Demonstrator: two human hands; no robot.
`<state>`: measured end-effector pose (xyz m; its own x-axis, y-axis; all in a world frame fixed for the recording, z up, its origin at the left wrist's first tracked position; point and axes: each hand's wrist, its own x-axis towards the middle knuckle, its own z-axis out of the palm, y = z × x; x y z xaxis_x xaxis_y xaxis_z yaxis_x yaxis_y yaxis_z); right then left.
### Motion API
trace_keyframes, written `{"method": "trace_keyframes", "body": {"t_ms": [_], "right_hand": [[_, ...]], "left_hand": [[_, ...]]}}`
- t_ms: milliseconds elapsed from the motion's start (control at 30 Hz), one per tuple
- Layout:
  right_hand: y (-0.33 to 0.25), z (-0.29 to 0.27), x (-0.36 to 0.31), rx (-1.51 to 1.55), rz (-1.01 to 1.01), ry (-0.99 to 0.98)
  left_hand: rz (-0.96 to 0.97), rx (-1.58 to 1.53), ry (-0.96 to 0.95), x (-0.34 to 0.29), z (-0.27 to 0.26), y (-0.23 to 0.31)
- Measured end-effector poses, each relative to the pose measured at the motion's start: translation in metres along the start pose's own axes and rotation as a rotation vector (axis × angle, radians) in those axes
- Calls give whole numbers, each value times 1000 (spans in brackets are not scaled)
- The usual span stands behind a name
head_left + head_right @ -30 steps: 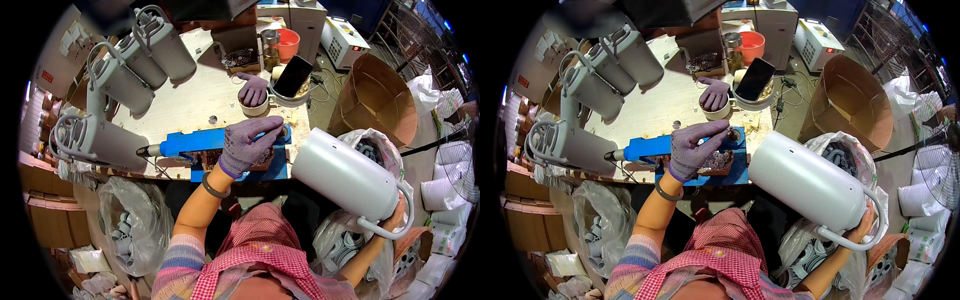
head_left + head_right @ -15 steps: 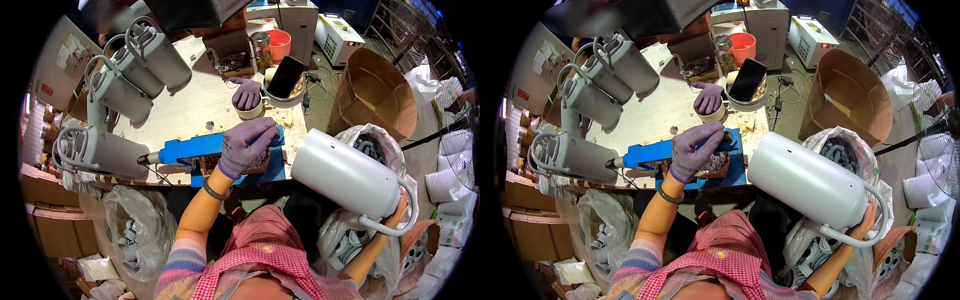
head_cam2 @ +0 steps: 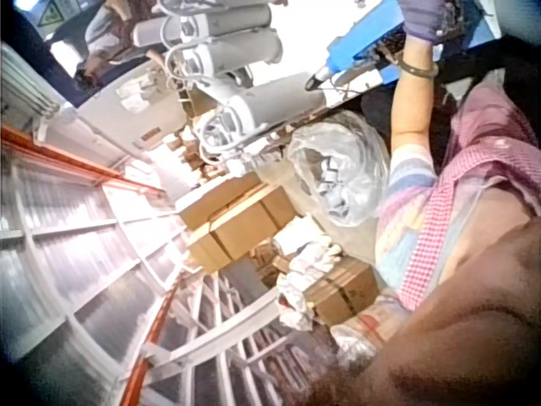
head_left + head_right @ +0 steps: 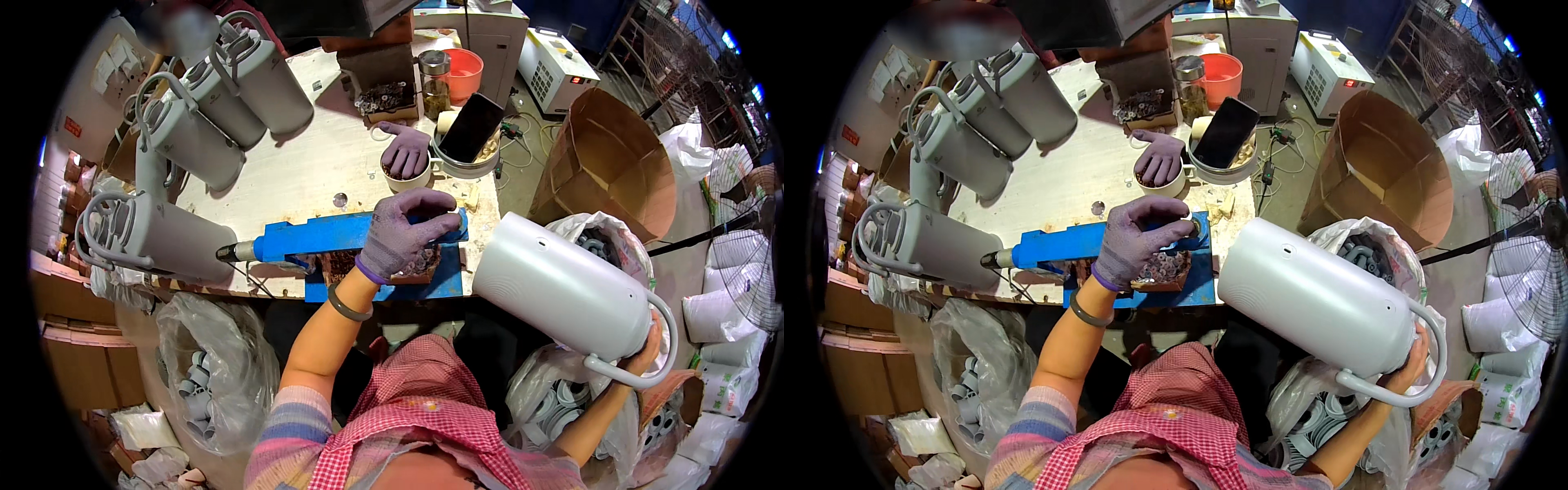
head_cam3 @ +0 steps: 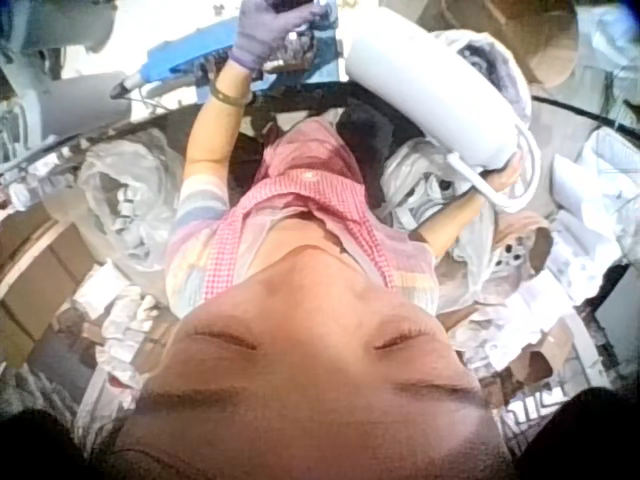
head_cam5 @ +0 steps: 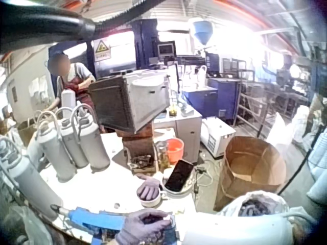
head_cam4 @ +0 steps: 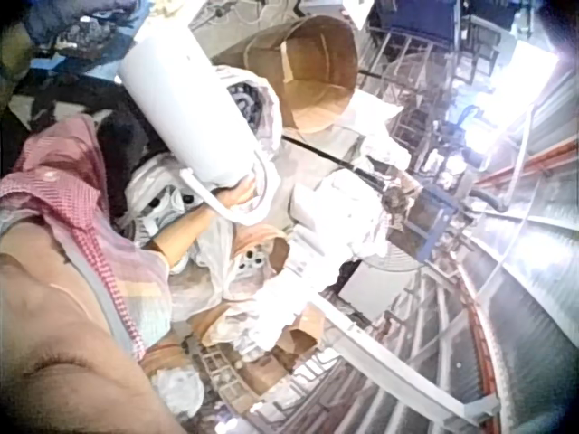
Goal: The person assembles gray plastic sprayers by inserting small metal pins into the nozzle openings of the tanks. They then attach gray plastic handles to the sides of the tanks and place the completed units on a nearby table. The process is repeated for multiple units in a continuous assembly line.
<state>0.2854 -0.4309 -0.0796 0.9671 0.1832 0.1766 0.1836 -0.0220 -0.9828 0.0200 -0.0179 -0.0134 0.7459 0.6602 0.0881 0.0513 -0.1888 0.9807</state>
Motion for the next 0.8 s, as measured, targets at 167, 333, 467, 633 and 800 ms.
{"method": "trace_keyframes", "body": {"t_ms": [167,333,467,633,800], "right_hand": [[-12,-2,35,140,-2,-39],[-12,24,87,31,-213,-150],[-51,117,95,137,-113,-354],[-45,195,71,94,-108,-493],[-18,284,18,231,-147,-717]], "left_hand": [[215,-1,13,-12,-7,-1],[-81,-345,3,-46,-11,15],[20,-333,-6,-72,14,-12],[-127,-412,358,-96,0,-38],[-100,-120,863,-108,-48,-36]]}}
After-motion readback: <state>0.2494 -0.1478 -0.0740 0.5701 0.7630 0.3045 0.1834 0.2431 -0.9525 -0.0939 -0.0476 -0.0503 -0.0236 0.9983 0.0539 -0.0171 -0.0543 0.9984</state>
